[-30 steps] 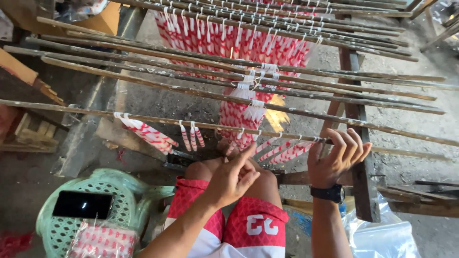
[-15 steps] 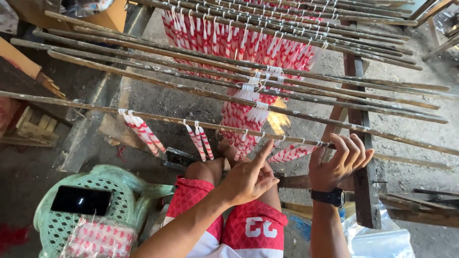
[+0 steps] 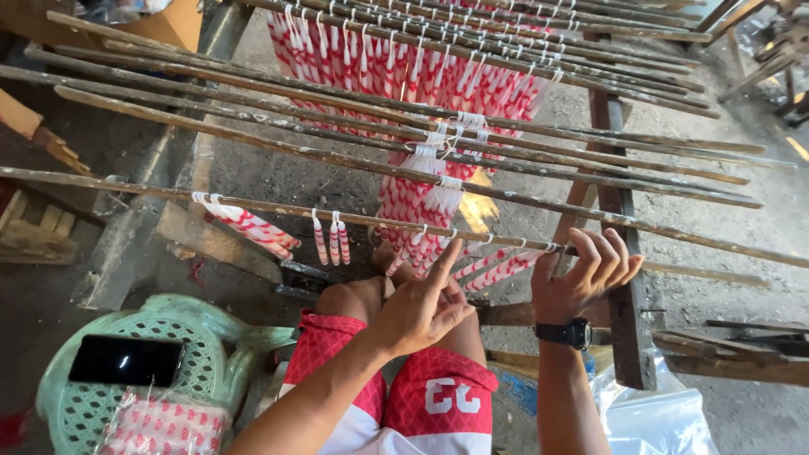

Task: Tying individual candles to wooden rods on a rack for production or packaging

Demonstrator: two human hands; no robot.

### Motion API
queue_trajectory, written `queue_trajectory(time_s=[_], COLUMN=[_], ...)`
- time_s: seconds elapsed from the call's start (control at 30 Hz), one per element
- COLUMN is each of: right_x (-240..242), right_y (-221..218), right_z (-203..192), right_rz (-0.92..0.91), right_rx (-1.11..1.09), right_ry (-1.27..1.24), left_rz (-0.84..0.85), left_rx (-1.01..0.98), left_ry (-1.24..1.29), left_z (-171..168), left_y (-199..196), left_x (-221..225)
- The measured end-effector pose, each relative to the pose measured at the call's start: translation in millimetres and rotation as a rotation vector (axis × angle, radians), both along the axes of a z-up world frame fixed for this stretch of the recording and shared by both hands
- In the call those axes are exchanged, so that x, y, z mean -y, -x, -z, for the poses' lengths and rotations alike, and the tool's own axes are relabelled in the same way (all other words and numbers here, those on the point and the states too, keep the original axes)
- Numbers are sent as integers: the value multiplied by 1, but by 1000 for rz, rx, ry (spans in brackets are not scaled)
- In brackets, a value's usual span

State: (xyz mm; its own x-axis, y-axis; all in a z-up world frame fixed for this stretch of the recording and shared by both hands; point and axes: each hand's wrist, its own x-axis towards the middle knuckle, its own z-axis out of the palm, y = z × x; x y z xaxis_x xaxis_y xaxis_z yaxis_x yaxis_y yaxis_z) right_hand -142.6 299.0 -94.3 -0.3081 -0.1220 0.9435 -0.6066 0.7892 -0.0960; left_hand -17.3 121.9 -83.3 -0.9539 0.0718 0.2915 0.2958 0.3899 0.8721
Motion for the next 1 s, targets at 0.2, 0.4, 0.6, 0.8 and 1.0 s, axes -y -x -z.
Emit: queue_trajectory(time_s=[0.2, 0.4, 0.6, 0.8, 1.0], right_x=[3, 10, 4, -30, -60], right_y=[-8, -20, -27, -50, -95], right_z=[-9, -18, -21, -61, -108], right_rz=[2, -24, -74, -470, -557], right_rx=[20, 55, 110, 348, 461], right_ry=[-12, 0, 7, 238, 401], left_rz=[-41, -133, -224, -183, -139], left_rx=[3, 9, -24, 134, 513], left_ry=[-114, -196, -211, 164, 465], left_z=[5, 11, 12, 72, 119], left_y=[2, -3, -17, -36, -71], left_x=[0, 8, 15, 15, 23])
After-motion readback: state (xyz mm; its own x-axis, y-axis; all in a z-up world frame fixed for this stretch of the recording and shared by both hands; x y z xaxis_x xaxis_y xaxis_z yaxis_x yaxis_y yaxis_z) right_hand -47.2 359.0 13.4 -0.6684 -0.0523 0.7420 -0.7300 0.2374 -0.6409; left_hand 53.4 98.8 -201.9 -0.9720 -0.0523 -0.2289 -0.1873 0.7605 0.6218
